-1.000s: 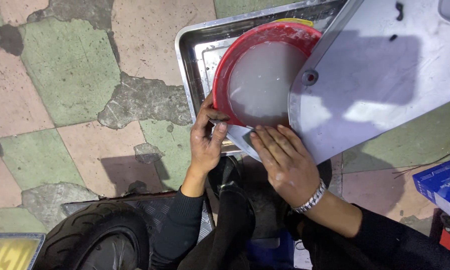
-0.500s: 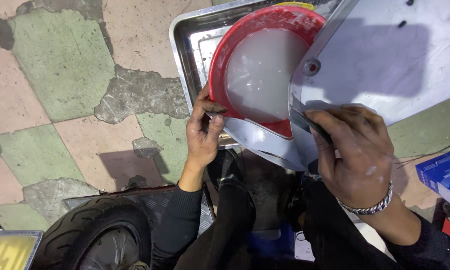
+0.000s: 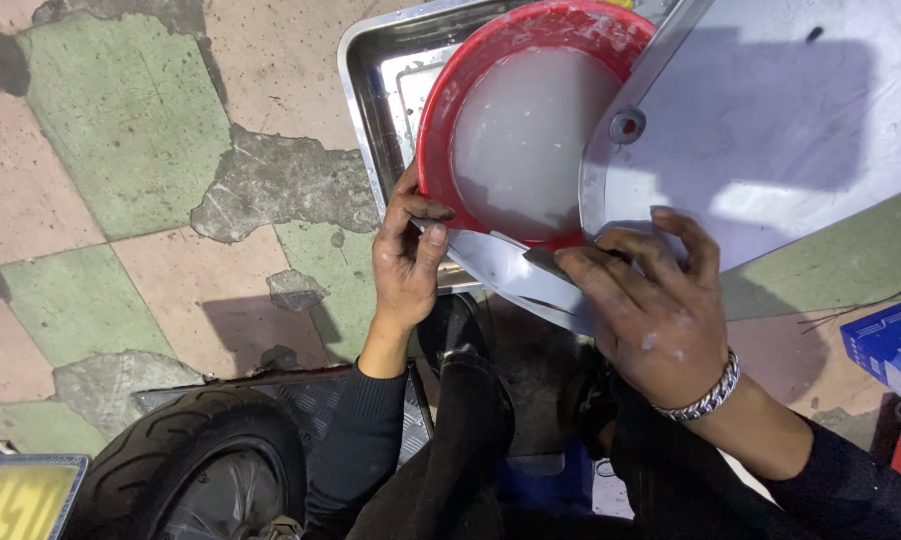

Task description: The person sands a white plastic motorcycle part with a sanding block, repeatedly dipping the block into a red basin of water. The person holds the part with one hand and sands with the other, working over a metal tray.

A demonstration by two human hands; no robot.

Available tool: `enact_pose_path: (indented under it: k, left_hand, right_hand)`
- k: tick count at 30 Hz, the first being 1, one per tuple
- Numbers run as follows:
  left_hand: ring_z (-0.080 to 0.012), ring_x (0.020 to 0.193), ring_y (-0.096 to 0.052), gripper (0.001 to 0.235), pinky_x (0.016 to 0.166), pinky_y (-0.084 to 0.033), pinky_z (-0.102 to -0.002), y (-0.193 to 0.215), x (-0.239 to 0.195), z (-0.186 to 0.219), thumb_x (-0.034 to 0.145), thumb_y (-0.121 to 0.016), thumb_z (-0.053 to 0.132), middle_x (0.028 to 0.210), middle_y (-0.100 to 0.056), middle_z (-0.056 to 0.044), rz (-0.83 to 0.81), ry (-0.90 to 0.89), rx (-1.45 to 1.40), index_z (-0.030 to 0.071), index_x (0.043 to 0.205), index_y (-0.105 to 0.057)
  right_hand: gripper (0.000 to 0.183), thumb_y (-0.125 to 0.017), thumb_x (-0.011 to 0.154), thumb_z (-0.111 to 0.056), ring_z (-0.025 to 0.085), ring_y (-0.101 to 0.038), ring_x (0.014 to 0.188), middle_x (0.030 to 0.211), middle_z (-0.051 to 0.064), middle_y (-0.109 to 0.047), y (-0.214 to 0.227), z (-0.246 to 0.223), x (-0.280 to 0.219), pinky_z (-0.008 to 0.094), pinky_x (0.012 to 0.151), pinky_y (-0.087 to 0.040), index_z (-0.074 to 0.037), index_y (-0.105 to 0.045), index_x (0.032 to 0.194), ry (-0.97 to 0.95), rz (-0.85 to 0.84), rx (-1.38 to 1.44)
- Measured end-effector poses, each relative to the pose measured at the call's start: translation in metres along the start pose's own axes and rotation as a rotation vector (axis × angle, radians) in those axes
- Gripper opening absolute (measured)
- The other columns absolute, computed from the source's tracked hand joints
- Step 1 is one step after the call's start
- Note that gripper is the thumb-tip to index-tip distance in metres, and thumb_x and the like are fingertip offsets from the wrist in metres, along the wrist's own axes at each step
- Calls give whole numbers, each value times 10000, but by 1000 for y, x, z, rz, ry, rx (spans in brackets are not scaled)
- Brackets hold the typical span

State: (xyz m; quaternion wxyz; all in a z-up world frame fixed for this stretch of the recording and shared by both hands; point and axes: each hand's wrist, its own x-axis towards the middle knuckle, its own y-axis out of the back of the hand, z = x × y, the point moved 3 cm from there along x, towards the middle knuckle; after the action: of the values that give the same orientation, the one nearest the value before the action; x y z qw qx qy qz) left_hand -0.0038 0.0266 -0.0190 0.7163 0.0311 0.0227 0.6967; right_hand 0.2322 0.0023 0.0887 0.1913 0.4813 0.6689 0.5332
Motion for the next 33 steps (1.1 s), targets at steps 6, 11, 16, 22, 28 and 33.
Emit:
enact_pose_path:
  k: [6, 11, 16, 22, 28, 33]
  left_hand:
    - [-345, 1479, -439, 384, 1132, -412, -430, 1, 0, 0, 1035, -575, 468, 1532, -457, -263, 2, 8, 0, 91, 1070, -640]
    - [-341, 1472, -437, 382, 1142, -408, -448, 2, 0, 0, 1038, -567, 468, 1480, -511, -231, -4, -4, 28, 95, 1075, -641]
    - [-335, 1455, -460, 398, 1096, -433, -421, 2, 2, 3, 1041, -552, 476, 1502, -495, -245, -9, -12, 45, 86, 1066, -627]
    - [-339, 1441, -480, 403, 1025, -472, -401, 2, 2, 5, 1038, -545, 491, 1504, -495, -247, -17, -1, 67, 95, 1068, -614]
    - [-289, 1356, -563, 343, 946, -493, -355, 3, 0, 6, 1037, -568, 440, 1546, -467, -246, -8, 22, 66, 105, 1083, -624]
    - [-299, 1392, -524, 307, 981, -470, -360, 2, 0, 7, 1043, -578, 403, 1538, -469, -241, -9, 4, 27, 101, 1082, -610]
  right_hand:
    - [336, -687, 875, 26, 300, -689, 1102, 947, 37, -774, -7, 0, -1, 657, 1181, -288, -63, -692, 1199, -57, -68, 82]
    - [614, -721, 644, -10, 300, -674, 1127, 1009, 62, -761, -10, 0, 0, 692, 1195, -266, -56, -675, 1254, -53, -134, 91]
    - [648, -714, 603, -62, 275, -642, 1140, 1090, 17, -732, -18, -6, 3, 620, 1174, -302, -123, -707, 1249, -65, -189, -22]
    - [483, -704, 723, -71, 281, -661, 1086, 1013, 51, -712, -20, -15, 8, 554, 1147, -328, -113, -734, 1204, -92, -141, -91]
    - [381, -728, 836, -162, 279, -676, 1087, 997, 69, -722, -25, -19, 12, 555, 1152, -316, -86, -741, 1209, -137, -109, -84]
    - [581, -667, 615, -5, 289, -675, 1083, 919, 69, -710, -33, -18, 14, 554, 1153, -325, -38, -718, 1192, -160, -88, -32]
